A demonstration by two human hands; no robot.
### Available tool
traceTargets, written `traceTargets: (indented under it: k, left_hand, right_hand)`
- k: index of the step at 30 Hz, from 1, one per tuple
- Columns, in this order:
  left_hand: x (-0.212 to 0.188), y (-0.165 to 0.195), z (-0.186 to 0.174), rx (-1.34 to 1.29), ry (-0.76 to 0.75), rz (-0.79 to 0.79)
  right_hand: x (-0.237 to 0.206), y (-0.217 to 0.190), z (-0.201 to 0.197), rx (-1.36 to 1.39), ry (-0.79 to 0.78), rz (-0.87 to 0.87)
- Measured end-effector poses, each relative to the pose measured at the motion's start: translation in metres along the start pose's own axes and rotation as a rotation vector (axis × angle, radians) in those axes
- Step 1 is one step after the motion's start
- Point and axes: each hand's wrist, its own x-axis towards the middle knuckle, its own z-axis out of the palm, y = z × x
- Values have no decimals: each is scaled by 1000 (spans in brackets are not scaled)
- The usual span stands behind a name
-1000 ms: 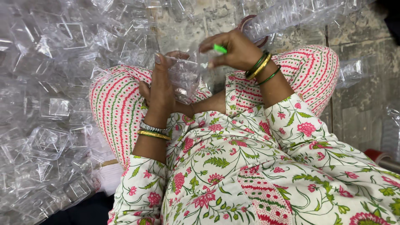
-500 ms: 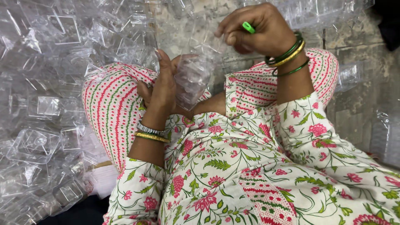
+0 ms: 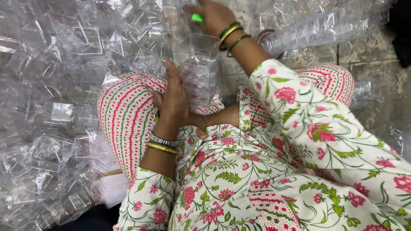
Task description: The person sits cross-legged on the floor surrounded by piles of clear plastic boxes and assembles them one at a time on their lap. They hold each box, fold its sides together, and use a small green utility cutter to trim the edges, setting finished boxes aside.
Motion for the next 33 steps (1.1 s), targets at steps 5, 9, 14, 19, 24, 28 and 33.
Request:
traceTargets:
  k: [5,9,14,19,24,28,33]
  left_hand:
    - [5,-9,-7,-43,-64,121]
    - [0,-8,-6,-30,-103,173]
    - [-25,14,9,126,-126,195]
    - [-39,31,36,248,-142,466]
    - [-48,31,44,508,-76,737]
    - [-52,25,45,817,134,864]
    - [-61,21,48,925,219,774]
  right_hand:
    - [-37,-9,16,128,-77,232]
    - [-73,-5,8,70,-130,145]
    - [-100,18,6,102,58,380]
    - [-107,31,9,261,-60,380]
    - [-125,19,-22,680,285,358]
    - [-146,-8,-45,825,138,428]
    - [-147,-19,-45,741,81,513]
